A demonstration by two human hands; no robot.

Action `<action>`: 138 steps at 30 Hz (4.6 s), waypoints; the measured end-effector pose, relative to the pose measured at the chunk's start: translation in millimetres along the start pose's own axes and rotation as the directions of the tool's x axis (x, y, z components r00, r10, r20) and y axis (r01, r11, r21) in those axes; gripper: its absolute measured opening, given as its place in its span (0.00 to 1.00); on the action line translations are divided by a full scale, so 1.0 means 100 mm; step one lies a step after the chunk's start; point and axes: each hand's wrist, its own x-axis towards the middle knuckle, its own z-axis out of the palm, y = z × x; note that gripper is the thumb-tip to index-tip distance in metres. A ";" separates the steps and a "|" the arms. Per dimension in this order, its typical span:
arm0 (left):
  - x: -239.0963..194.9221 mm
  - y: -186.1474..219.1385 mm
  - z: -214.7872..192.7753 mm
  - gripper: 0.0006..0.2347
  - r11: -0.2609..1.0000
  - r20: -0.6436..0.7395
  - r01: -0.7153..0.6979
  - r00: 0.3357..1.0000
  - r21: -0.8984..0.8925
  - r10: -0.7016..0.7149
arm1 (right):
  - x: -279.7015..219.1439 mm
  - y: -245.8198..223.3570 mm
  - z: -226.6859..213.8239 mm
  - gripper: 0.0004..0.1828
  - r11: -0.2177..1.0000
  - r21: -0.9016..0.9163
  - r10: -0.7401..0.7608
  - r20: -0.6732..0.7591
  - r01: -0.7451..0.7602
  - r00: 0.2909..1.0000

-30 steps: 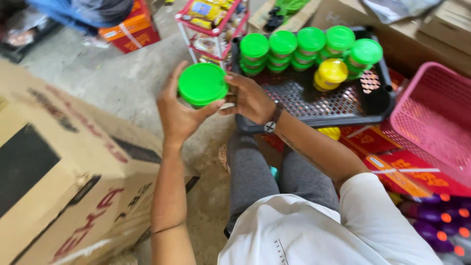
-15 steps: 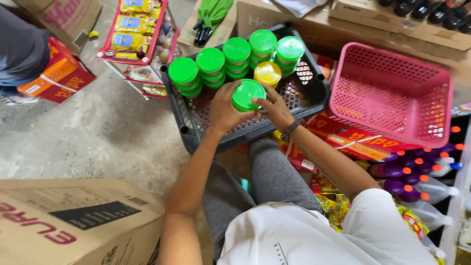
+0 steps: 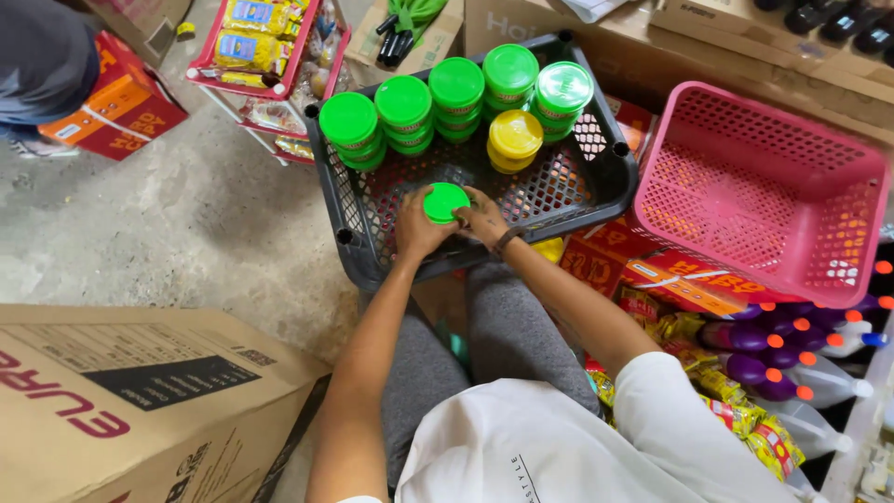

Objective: Organizing and stacking yellow and green plastic containers into a black plastic crate.

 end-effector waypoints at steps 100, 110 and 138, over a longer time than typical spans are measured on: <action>-4.32 -2.55 -6.89 0.50 0.954 -0.895 0.040 0.359 0.298 0.265 | -2.36 -1.22 4.81 0.17 0.744 0.035 -0.393 0.831 0.667 0.394; -3.95 -1.45 -6.10 0.50 1.000 -0.895 -0.014 0.446 0.026 0.029 | -2.67 -1.51 5.19 0.21 0.739 0.219 -0.446 0.868 0.637 0.219; -2.19 0.71 -3.37 0.41 0.927 -0.653 -0.316 0.748 -0.201 0.113 | -2.51 -2.11 3.55 0.67 0.559 0.312 -0.711 0.656 0.768 0.252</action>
